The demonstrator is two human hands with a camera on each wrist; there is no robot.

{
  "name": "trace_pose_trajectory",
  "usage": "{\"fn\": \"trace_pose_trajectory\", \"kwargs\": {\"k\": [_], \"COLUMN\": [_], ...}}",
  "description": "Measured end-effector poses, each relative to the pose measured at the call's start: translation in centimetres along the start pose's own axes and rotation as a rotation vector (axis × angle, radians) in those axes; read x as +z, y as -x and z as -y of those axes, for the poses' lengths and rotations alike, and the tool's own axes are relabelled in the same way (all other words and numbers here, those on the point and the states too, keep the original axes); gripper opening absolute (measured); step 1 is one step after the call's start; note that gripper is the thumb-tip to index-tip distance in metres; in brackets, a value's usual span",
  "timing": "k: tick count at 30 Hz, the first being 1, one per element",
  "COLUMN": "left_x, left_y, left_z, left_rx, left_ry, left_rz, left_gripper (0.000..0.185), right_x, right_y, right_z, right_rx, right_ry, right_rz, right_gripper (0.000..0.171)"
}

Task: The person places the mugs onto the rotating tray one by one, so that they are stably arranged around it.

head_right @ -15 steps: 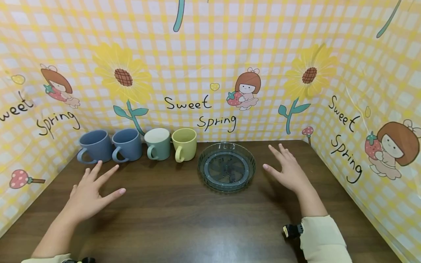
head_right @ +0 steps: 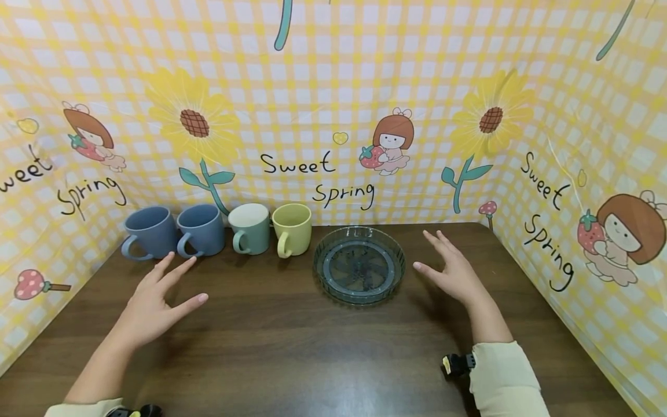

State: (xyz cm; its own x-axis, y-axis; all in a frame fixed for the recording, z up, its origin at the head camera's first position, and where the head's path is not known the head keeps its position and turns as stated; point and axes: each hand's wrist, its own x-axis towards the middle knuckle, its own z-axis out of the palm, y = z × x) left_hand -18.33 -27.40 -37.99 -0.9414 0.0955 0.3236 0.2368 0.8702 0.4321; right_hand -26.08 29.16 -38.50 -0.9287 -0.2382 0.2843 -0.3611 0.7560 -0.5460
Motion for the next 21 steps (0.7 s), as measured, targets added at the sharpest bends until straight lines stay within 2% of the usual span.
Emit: {"fn": "trace_pose_trajectory", "kwargs": {"k": [4,9,14,21], "left_x": [0.3,0.5,0.8,1.6], "left_y": [-0.3,-0.6,-0.9,-1.4], "left_z": [-0.1,-0.4,-0.9,-1.3], "left_rx": [0.012,0.011,-0.017,-0.037], "left_ry": [0.084,0.186,0.257,0.311], "left_rz": [-0.029,-0.028,-0.015,0.009], "left_gripper": [0.077,0.077,0.076,0.077], "right_x": [0.2,0.4,0.7,0.8], "right_y": [-0.1,-0.2,-0.5,-0.7], "right_z": [0.0,-0.2,-0.3,-0.2], "right_rx": [0.007,0.024,0.046,0.051], "right_ry": [-0.038,-0.095,-0.166,-0.207], "right_rz": [-0.009,-0.006,0.009,0.028], "right_gripper": [0.073,0.071,0.069,0.068]}}
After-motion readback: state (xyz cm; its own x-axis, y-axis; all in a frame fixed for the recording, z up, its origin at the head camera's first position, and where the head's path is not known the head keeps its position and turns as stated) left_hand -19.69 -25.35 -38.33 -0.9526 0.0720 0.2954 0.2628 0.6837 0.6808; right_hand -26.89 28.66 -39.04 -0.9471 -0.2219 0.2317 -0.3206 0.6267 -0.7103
